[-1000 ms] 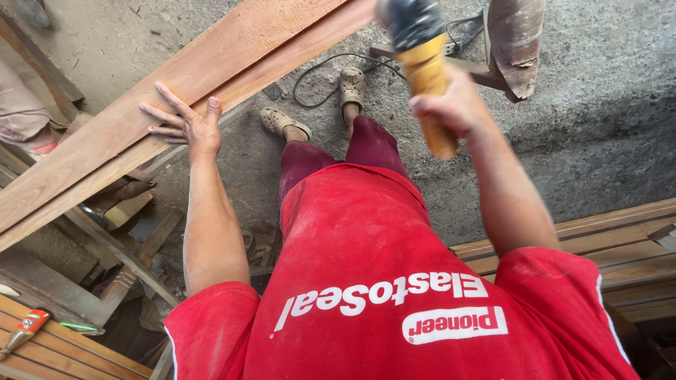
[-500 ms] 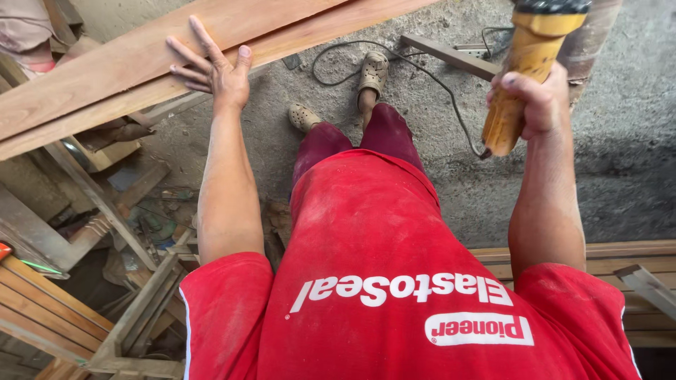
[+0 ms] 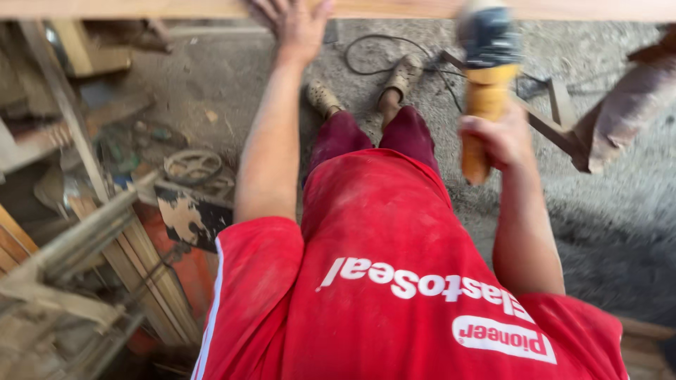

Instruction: The person uses an angle grinder with a sanding disc to smooth the surface of a long wooden plank resting on a workbench. They move the tool back and forth along the length of the wood, occasionally adjusting their grip and position to cover different sections.

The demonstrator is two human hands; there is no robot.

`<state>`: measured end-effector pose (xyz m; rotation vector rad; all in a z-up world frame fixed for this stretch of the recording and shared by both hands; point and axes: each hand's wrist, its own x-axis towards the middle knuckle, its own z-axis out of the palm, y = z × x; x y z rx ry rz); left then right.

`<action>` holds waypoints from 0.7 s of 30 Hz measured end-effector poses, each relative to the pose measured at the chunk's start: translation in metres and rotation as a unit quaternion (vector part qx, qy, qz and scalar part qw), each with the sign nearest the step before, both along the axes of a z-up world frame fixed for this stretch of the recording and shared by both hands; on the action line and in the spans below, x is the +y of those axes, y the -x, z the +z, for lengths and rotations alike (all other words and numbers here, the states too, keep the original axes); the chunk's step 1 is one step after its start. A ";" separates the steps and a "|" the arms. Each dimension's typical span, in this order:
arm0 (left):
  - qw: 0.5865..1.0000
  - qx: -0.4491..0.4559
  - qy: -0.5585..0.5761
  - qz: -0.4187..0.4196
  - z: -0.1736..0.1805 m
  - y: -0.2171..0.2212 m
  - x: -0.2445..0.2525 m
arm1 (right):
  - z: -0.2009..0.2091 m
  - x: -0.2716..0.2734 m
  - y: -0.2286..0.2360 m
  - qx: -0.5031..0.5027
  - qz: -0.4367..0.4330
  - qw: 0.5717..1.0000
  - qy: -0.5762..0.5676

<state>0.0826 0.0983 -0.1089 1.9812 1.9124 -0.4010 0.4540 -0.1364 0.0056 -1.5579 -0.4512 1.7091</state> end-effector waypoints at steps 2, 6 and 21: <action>0.999 -0.004 -0.031 -0.041 0.002 0.006 -0.018 | 0.002 -0.013 -0.016 0.045 -0.068 0.997 0.000; 0.970 -0.196 -0.121 -0.079 0.026 0.021 -0.086 | -0.005 -0.019 -0.020 0.078 -0.095 0.991 -0.056; 0.628 -0.664 0.307 0.264 0.068 0.169 -0.110 | 0.009 0.141 0.347 -0.018 0.171 0.984 -0.042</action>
